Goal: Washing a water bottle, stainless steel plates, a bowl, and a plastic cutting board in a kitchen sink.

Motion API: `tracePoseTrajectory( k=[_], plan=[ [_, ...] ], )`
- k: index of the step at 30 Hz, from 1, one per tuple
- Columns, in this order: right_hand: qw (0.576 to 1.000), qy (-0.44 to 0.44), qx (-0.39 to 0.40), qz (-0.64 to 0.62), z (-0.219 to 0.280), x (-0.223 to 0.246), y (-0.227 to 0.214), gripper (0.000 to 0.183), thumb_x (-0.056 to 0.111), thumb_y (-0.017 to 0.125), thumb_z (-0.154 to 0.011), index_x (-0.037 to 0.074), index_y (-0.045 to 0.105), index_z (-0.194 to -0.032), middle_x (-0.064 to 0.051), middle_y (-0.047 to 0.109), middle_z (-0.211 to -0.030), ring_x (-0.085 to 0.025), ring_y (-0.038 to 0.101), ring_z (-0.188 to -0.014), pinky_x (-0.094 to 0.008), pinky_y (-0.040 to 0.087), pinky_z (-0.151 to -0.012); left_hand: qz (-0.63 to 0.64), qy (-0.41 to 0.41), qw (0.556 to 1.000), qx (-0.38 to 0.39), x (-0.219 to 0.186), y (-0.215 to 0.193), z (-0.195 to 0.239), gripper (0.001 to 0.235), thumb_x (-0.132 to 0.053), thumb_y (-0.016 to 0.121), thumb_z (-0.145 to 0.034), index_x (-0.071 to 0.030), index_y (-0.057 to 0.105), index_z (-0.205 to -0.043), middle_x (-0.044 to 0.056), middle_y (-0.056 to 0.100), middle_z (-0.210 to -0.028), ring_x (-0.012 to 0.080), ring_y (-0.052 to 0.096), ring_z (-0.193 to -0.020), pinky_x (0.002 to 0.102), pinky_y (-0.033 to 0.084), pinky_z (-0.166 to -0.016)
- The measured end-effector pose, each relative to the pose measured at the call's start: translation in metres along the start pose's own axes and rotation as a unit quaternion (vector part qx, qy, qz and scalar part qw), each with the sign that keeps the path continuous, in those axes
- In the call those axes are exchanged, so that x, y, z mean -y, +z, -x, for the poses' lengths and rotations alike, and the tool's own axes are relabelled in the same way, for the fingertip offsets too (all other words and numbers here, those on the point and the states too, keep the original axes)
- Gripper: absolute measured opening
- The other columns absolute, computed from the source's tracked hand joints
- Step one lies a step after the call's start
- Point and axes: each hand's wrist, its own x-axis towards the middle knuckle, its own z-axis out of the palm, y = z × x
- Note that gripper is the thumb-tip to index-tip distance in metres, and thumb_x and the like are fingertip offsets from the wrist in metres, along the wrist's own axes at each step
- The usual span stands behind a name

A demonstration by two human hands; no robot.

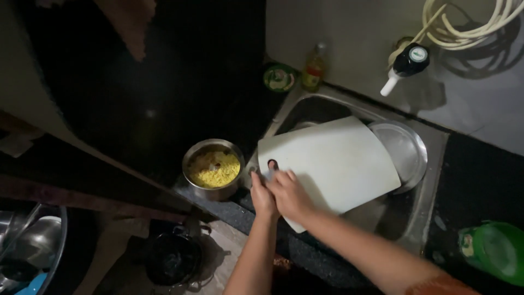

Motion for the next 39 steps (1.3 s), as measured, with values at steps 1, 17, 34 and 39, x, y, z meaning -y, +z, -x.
tracePoseTrajectory(
  k=[1, 17, 34, 39],
  plan=[
    [1.000, -0.001, -0.002, 0.000, 0.010, 0.004, -0.008, 0.027, 0.005, 0.060, -0.086, 0.000, 0.074, -0.109, -0.014, 0.061, -0.097, -0.033, 0.055, -0.094, -0.043, 0.047, -0.085, -0.001, 0.001, 1.000, 0.001, -0.006, 0.004, 0.004, 0.063, -0.047, 0.036, -0.108, 0.006, 0.063, -0.129, 0.019, 0.069, -0.124, 0.0316, 0.066, -0.109, 0.043, 0.052, -0.096],
    [0.998, -0.003, -0.049, 0.047, -0.034, -0.032, 0.021, 0.016, 0.006, 0.058, -0.087, 0.004, 0.073, -0.091, -0.015, 0.062, -0.101, -0.035, 0.054, -0.098, -0.044, 0.047, -0.088, -0.134, 0.059, 0.989, 0.001, 0.020, -0.015, -0.014, 0.079, -0.060, 0.029, -0.113, 0.012, 0.062, -0.118, 0.017, 0.066, -0.105, 0.0248, 0.063, -0.095, 0.036, 0.053, -0.084],
    [0.996, -0.034, -0.065, 0.041, -0.030, -0.018, 0.007, 0.025, 0.013, 0.064, -0.086, 0.001, 0.075, -0.106, -0.014, 0.060, -0.095, -0.033, 0.053, -0.092, -0.045, 0.045, -0.081, -0.102, 0.046, 0.993, 0.029, 0.001, 0.001, 0.000, 0.088, -0.069, 0.022, -0.100, -0.001, 0.052, -0.147, 0.014, 0.061, -0.139, 0.0258, 0.058, -0.126, 0.040, 0.044, -0.108],
    [0.998, -0.053, -0.015, -0.034, 0.022, -0.005, -0.011, 0.029, 0.008, 0.065, -0.086, 0.001, 0.074, -0.113, -0.009, 0.062, -0.094, -0.024, 0.055, -0.090, -0.039, 0.048, -0.083, 0.156, -0.012, 0.969, 0.191, 0.008, -0.005, -0.004, 0.088, -0.070, 0.021, -0.100, -0.002, 0.044, -0.151, 0.011, 0.054, -0.152, 0.0281, 0.052, -0.128, 0.042, 0.038, -0.112]
  ],
)
